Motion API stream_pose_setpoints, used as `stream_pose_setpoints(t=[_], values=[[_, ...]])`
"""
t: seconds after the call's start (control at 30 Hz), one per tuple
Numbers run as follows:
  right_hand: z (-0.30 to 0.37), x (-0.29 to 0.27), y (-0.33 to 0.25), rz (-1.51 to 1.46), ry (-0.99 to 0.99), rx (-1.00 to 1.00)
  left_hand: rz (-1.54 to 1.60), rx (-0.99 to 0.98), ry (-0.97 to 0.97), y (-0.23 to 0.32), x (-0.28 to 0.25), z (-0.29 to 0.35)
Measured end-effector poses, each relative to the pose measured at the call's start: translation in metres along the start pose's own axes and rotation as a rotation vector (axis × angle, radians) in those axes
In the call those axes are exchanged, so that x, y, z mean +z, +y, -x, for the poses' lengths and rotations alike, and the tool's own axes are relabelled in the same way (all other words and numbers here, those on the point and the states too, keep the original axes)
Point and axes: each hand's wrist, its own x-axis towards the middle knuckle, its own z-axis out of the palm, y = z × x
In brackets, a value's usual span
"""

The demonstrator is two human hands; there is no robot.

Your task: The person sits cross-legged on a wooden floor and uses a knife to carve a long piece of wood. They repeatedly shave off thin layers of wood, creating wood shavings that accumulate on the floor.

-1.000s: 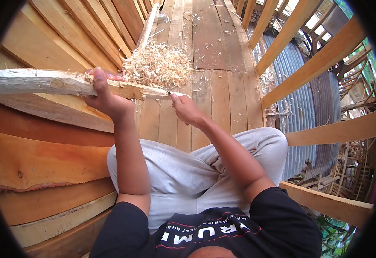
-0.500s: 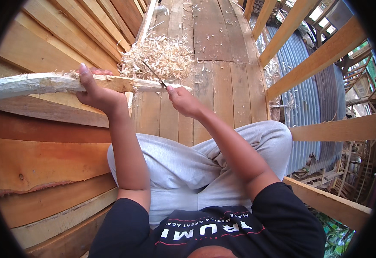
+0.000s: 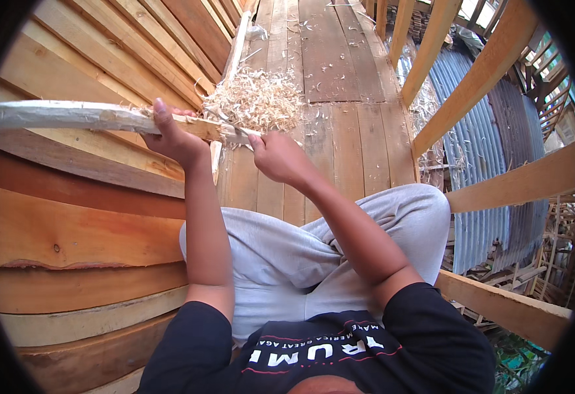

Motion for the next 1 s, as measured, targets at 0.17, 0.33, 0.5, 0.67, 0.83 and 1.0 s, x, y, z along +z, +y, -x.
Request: stream_pose_setpoints(t=[0.17,0.33,0.5,0.67,0.83,1.0], values=[[-0.027,0.006,0.104,-0.114,0.047,0.26,0.036,0.021,-0.158,-0.004,0.054,0.007],[-0.018,0.0,0.064,-0.265,-0.028,0.261,-0.029,0.014,-0.193,-0.022,0.047,-0.006],[-0.01,-0.012,0.025,-0.222,0.068,-0.002,-0.097,0.056,-0.123,-0.019,0.059,0.004],[-0.027,0.011,0.115,-0.417,-0.004,0.533,-0.069,0.068,-0.096,-0.012,0.07,0.0],[-0.029,-0.002,0.033,-0.332,0.039,0.004,-0.108,0.043,-0.064,-0.004,0.069,0.009],[-0.038,0.017,0.101,-0.466,0.079,0.276,-0.155,0.067,0.056,-0.013,0.074,-0.003]])
